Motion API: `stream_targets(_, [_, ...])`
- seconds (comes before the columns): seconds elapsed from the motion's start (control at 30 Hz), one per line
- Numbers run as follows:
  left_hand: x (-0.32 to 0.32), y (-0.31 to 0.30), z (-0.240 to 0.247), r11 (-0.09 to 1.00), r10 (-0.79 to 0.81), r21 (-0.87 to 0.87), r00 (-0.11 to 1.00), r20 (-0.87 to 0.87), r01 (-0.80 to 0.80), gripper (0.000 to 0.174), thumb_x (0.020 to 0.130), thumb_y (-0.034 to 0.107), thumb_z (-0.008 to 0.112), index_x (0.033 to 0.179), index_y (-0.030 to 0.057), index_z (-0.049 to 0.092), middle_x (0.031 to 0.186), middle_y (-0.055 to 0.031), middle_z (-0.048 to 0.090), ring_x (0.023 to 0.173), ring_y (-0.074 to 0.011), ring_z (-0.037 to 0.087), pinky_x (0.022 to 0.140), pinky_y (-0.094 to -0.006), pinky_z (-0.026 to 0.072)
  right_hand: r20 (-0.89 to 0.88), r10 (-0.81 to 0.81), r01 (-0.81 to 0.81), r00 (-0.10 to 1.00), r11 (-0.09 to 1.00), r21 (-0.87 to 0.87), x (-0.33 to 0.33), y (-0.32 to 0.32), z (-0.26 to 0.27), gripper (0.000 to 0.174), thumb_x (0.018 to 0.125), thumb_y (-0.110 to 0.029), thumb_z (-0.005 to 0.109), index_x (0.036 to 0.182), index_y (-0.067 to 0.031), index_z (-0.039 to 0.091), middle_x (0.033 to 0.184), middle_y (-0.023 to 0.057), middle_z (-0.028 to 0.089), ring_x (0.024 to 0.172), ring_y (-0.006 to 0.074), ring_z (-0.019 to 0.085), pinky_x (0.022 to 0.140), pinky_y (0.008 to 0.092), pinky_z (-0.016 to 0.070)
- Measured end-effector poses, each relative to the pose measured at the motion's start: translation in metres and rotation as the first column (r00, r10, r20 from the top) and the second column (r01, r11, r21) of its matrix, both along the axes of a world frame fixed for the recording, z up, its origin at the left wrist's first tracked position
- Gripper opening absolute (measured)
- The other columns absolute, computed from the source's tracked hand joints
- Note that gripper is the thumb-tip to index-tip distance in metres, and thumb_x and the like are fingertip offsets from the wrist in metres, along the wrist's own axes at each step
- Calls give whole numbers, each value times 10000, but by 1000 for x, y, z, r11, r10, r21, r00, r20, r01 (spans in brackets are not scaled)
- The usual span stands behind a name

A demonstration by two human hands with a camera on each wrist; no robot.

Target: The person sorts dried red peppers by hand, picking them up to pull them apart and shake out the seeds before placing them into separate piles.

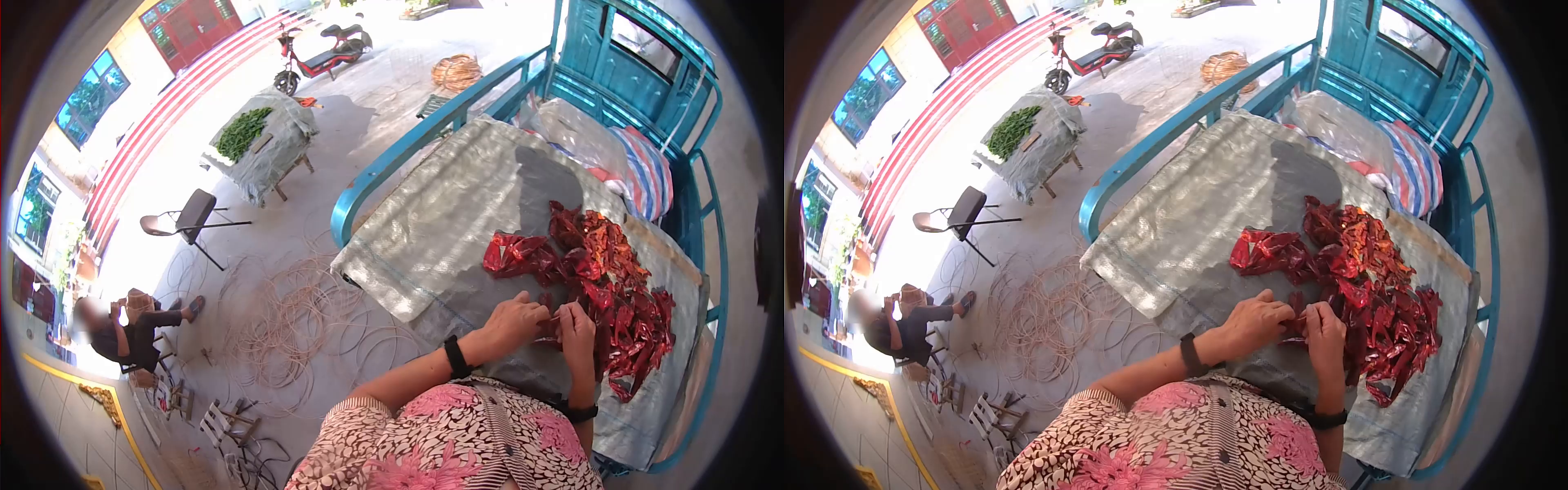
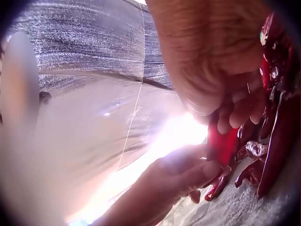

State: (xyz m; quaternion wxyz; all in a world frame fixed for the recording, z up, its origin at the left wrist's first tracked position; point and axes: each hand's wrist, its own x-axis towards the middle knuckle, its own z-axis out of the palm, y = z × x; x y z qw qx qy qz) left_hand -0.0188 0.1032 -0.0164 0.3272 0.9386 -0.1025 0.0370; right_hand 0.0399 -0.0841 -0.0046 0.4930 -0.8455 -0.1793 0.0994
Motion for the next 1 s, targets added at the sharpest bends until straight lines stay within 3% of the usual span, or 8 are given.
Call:
stream_targets(0.13, [6, 22, -9, 990, 131, -55, 988, 81, -127, 430, 825, 194, 746, 1233, 121, 630, 1081, -92, 679, 1090, -317, 647, 860, -444, 557, -136, -172, 186, 976, 977, 102, 0, -13, -6, 252, 1035, -280, 591, 1037, -37, 659, 746, 0, 608, 621, 65, 538, 551, 247, 455])
stream_targets(0.27, [24, 69, -4, 912, 407, 61, 913, -25, -405, 545, 843, 188, 745, 1335, 101, 529, 1209, -194, 573, 1045, -416, 649, 851, -510, 548, 126, -233, 224, 964, 972, 76, -4, -35, -46, 341, 957, -123, 647, 1279, -20, 601, 971, 50, 623, 769, 112, 551, 687, 278, 482])
stream_targets(0.37, [42, 86, -7, 898, 427, 144, 902, -57, -416, 597, 849, 182, 743, 1384, 96, 492, 1247, -210, 550, 1089, -419, 637, 880, -507, 537, 17, -354, 344, 935, 917, 205, -23, -25, -19, 349, 922, -49, 658, 1264, -3, 612, 977, 74, 630, 847, 166, 593, 759, 298, 497])
stream_targets(0.47, [63, 93, -14, 906, 418, 106, 905, -71, -410, 586, 853, 168, 737, 1378, 84, 490, 1307, -225, 544, 1104, -422, 634, 891, -510, 532, 327, -299, 295, 897, 953, 62, -20, -28, -21, 339, 923, -33, 654, 1260, -6, 623, 989, 75, 629, 869, 163, 604, 769, 291, 500])
stream_targets(0.67, [93, 104, -41, 901, 424, 96, 906, 18, -423, 470, 847, 156, 737, 1273, 76, 558, 1109, -188, 694, 1026, -394, 674, 839, -475, 539, 167, -233, 218, 958, 970, 104, -31, -21, -25, 338, 919, -41, 665, 1256, -45, 644, 991, 81, 647, 840, 168, 615, 769, 310, 515])
stream_targets(0.77, [73, 102, -19, 915, 399, -90, 914, 70, -392, 388, 840, 132, 720, 1197, 39, 597, 981, -185, 717, 863, -387, 699, 750, -447, 545, 161, -235, 234, 958, 972, 29, -32, -20, -18, 333, 922, -46, 671, 1254, -50, 645, 985, 74, 649, 804, 166, 617, 755, 306, 517])
stream_targets(0.83, [69, 102, -31, 911, 348, -261, 935, 66, -320, 282, 897, 94, 668, 1156, 2, 605, 923, -134, 708, 725, -251, 705, 635, -350, 532, 149, -229, 231, 962, 973, 3, -28, -18, -11, 321, 930, -53, 672, 1249, -48, 644, 986, 74, 652, 785, 164, 620, 739, 300, 518])
stream_targets(1.0, [39, 73, -3, 575, 18, -778, 955, -296, -252, 264, 981, 76, 616, 1227, 0, 557, 936, -45, 656, 791, -117, 690, 630, -250, 537, 129, -88, 64, 988, 982, 180, -16, 17, -5, 278, 971, -109, 676, 1232, -25, 635, 969, 97, 646, 749, 144, 636, 650, 298, 519])
